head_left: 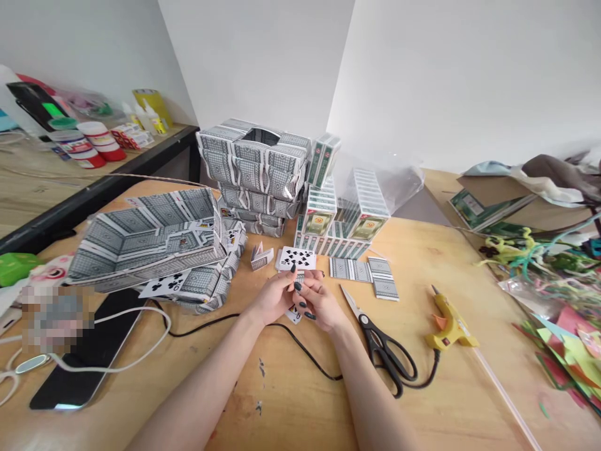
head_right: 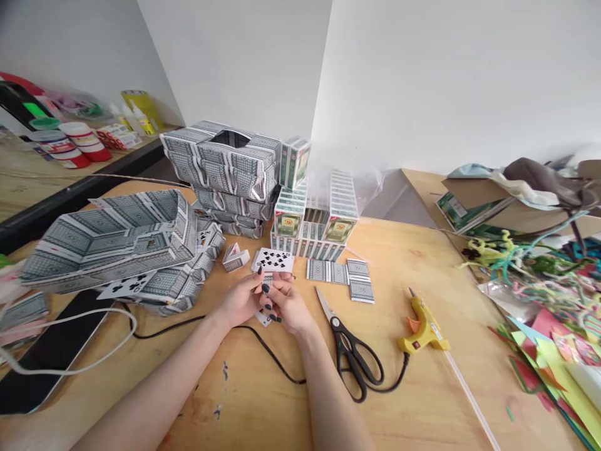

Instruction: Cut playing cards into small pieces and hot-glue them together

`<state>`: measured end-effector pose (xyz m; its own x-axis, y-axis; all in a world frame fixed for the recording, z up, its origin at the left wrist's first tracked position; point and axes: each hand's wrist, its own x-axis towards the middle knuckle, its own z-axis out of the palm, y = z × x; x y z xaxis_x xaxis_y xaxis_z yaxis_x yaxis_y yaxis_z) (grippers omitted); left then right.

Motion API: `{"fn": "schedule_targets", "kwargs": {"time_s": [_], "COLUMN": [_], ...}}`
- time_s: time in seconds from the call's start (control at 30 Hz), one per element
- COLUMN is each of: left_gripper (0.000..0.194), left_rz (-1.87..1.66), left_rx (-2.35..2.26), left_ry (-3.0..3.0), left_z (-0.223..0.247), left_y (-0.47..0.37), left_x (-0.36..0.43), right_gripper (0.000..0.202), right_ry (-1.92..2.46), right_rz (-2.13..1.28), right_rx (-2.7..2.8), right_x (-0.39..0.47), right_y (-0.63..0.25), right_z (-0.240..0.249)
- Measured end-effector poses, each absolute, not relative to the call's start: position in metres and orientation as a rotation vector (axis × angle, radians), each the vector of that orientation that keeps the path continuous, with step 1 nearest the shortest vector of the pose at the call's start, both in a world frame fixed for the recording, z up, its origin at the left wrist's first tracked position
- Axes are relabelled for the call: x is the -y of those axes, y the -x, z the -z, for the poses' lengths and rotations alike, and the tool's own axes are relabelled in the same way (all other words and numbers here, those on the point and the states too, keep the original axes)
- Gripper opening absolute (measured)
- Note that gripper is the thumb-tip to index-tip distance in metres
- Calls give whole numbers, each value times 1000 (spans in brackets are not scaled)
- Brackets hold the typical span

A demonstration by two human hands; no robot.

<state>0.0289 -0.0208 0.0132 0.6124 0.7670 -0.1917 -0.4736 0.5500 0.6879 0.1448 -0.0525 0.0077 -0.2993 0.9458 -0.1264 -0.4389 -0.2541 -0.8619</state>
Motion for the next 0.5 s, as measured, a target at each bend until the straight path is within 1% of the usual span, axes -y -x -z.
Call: {"fn": "schedule_targets", "kwargs": {"time_s": [0.17, 0.27, 0.37, 0.5], "left_gripper": [33, 29, 27, 26], "left_rz": [-931, -1036, -1127, -1218], "left_rx": [-873, -1108, -1231, -1274], "left_ry": [-933, -1146, -1181, -1132], "left_z": [-12, -10, -9, -9], "left_y": [-35, -38, -42, -45], "left_x": [25, 30, 34, 37], "right_gripper": [35, 38, 33, 26], "right_ry": [1018, 1148, 1193, 1232], "right_rz": [-1462, -1334, -1259, -1170], "right_rx": [1062, 1126, 1122, 1120], "right_x": [51, 52, 53, 53], "right_y": [-139, -135, -131, -128], "right_z": [-5, -2, -1, -3]}}
